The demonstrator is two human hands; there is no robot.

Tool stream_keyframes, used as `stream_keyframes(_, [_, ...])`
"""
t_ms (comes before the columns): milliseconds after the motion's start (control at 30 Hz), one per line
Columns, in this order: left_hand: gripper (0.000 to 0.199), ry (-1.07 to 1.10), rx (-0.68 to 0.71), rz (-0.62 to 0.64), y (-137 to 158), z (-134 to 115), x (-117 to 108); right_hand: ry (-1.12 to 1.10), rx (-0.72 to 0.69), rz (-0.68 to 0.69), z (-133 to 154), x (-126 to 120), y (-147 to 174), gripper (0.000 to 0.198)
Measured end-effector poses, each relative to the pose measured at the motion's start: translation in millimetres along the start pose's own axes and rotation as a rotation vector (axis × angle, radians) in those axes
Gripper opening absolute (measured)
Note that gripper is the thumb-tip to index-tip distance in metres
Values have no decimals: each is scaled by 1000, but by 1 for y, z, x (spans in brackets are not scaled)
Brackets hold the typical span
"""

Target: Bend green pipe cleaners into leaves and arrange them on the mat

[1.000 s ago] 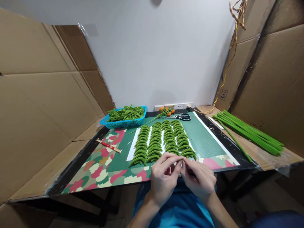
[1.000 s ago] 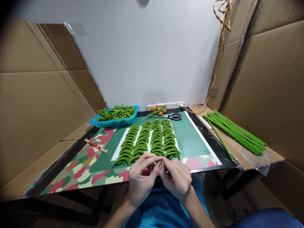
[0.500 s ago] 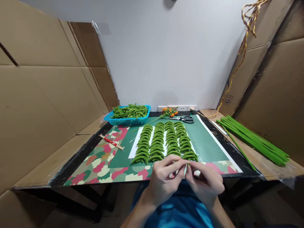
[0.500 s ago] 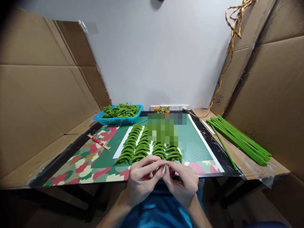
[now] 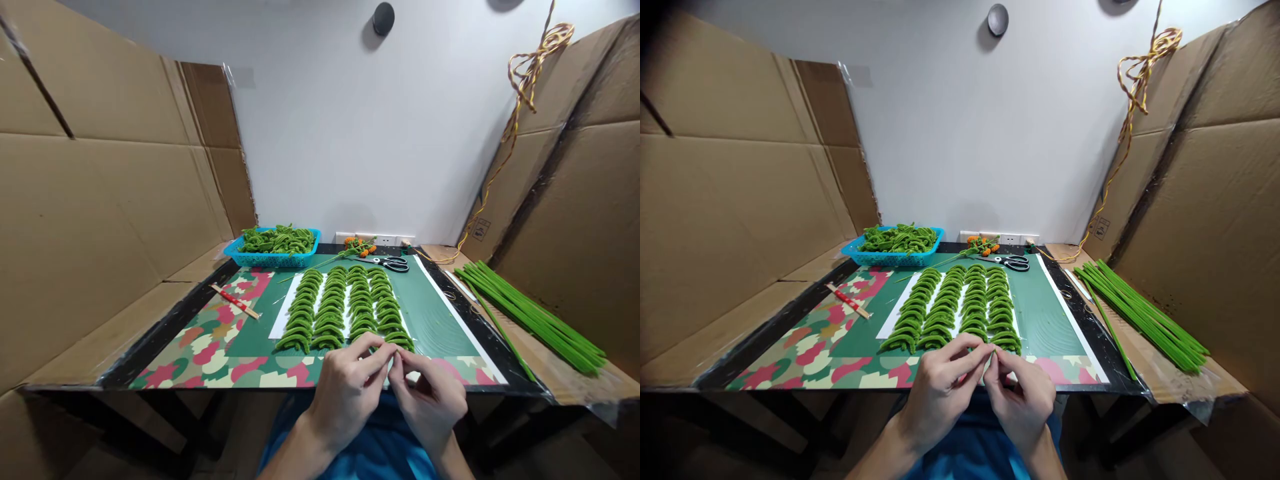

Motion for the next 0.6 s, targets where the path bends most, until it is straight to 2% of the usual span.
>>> stream_keyframes(100, [25, -59, -44, 61, -6, 5, 0, 33, -79, -40, 8, 1, -1, 13])
stream_keyframes(200, [17, -149, -80, 148, -15, 10, -4, 8, -106, 13, 10, 8, -3, 17])
stream_keyframes(333, [21, -247, -77, 160, -45, 28, -32, -75, -84, 84, 10, 13, -6, 20])
stream_keyframes(433, [16, -369, -218, 159, -85, 80, -62, -98, -71, 104, 11, 12, -7, 16])
stream_keyframes(500, [20, -550, -369, 269, -111, 130, -74, -81, -68, 66, 11, 7, -7, 17])
stream_keyframes(600, [24, -625, -445, 370, -143, 185, -81, -28, -58, -63, 11, -6, -6, 22])
Point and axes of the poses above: each hand's wrist, its own y-axis away from the middle knuckle, its own x-axis out of the palm, z = x × y, the point moved 10 cm from there along -y, towards the middle knuckle, and after that the axes turned 1 degree about -z, right-handed, at the moved point
